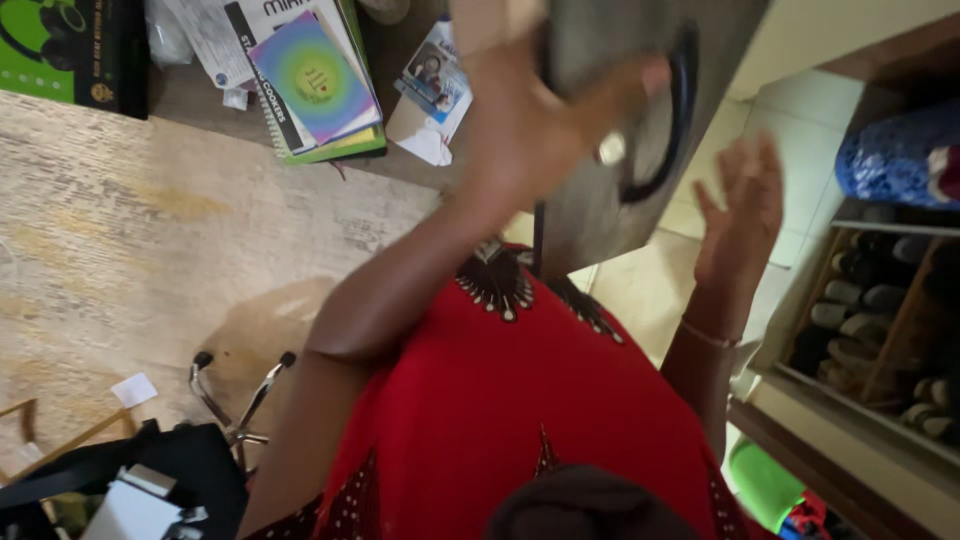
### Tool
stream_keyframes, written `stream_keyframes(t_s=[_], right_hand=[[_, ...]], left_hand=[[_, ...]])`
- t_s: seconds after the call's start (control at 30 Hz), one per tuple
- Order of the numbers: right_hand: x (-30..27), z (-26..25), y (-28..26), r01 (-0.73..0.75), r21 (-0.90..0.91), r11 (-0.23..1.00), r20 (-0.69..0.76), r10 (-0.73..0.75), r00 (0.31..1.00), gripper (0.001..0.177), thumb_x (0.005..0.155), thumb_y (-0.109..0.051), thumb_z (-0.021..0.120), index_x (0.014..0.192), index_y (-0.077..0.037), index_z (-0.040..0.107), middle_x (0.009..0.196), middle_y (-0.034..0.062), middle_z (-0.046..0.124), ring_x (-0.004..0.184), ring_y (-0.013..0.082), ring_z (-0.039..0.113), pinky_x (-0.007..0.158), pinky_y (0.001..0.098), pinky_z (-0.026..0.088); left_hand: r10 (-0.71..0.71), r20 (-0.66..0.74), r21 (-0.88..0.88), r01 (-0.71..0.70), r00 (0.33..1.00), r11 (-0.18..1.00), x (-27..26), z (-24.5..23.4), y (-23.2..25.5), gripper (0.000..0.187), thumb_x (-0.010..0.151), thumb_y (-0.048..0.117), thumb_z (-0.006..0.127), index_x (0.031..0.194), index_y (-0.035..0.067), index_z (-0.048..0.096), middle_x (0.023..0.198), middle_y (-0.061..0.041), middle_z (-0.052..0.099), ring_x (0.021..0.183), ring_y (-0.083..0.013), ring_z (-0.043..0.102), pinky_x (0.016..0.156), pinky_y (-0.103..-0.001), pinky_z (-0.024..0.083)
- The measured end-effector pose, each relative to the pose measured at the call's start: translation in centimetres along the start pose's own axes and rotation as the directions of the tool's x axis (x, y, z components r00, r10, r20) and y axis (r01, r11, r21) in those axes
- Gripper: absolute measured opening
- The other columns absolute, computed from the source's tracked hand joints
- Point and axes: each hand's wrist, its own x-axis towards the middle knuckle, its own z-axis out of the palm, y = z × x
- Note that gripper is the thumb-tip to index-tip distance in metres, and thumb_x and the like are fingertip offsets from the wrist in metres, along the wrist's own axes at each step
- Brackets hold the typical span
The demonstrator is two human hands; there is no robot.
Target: The person empties items from a drawer, wipes the interior with a cloth, and then places several books and documents back inside.
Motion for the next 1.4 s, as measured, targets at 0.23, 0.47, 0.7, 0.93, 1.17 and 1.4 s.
stream_keyframes(t_s=[0.23,0.47,0.7,0.93,1.17,1.4], right_hand=[[-0.1,6.3,-2.2,0.435,-0.231,0.870,0.248,-0.380,0.891,0.090,0.109,-0.060,0.060,0.169,-0.007,0.018,0.172,0.0159,0.032,0.158,0.0302,0.033,0.132,0.0427,0.031],[-1.3,6.2,0.8,0.270,-0.109,0.957,0.193,-0.246,0.950,0.111,0.107,-0.062,0.069,0.168,-0.007,-0.006,0.172,0.0138,0.025,0.151,0.0285,0.036,0.128,0.0387,0.032],[-2.4,5.5,6.1,0.090,0.132,0.987,0.134,-0.108,0.985,0.096,0.107,-0.062,0.057,0.169,-0.011,0.005,0.153,0.0143,0.040,0.138,0.0252,0.044,0.123,0.0412,0.040],[-1.7,1.9,16.3,-0.043,0.253,0.967,0.023,0.038,0.999,0.076,0.112,-0.056,0.044,0.163,-0.009,0.015,0.156,0.0123,0.042,0.145,0.0283,0.043,0.126,0.0449,0.034],[-3.5,-1.4,27.3,0.012,-0.010,1.000,-0.029,-0.012,0.999,0.071,0.111,-0.056,0.039,0.159,-0.006,0.026,0.156,0.0135,0.043,0.145,0.0274,0.044,0.124,0.0418,0.033],[-4.7,-2.8,30.0,-0.179,-0.042,0.983,-0.123,0.173,0.977,0.068,0.109,-0.057,0.038,0.154,-0.005,0.033,0.148,0.0131,0.050,0.138,0.0265,0.048,0.119,0.0405,0.038]], left_hand=[[-0.105,0.130,0.295,0.063,0.986,0.954,-2.7,4.1,-1.6,0.069,0.085,0.037,0.081,0.130,-0.012,0.058,0.090,-0.023,0.069,0.073,-0.0310,0.072,0.065,-0.038,0.059],[-0.331,0.309,0.401,0.194,0.892,0.895,-3.0,5.2,-3.2,0.063,0.086,0.033,0.071,0.137,-0.001,0.057,0.092,-0.025,0.067,0.083,-0.0389,0.068,0.075,-0.046,0.056],[-0.464,0.420,0.529,0.206,0.780,0.823,-4.1,6.9,-6.7,0.051,0.081,0.023,0.069,0.125,-0.001,0.057,0.095,-0.021,0.069,0.096,-0.0366,0.066,0.078,-0.044,0.058],[-0.470,0.439,0.624,0.117,0.766,0.773,-7.2,9.7,-11.6,0.034,0.086,0.019,0.066,0.113,-0.001,0.061,0.099,-0.021,0.068,0.096,-0.0362,0.065,0.076,-0.047,0.059],[-0.340,0.472,0.676,-0.087,0.813,0.731,-12.6,11.5,-18.6,0.050,0.081,0.033,0.071,0.108,-0.009,0.061,0.098,-0.020,0.066,0.094,-0.0336,0.064,0.068,-0.045,0.057],[-0.424,0.475,0.700,-0.039,0.771,0.713,-14.9,13.2,-22.9,0.050,0.083,0.036,0.075,0.105,-0.007,0.061,0.102,-0.021,0.065,0.096,-0.0349,0.063,0.071,-0.049,0.054]])
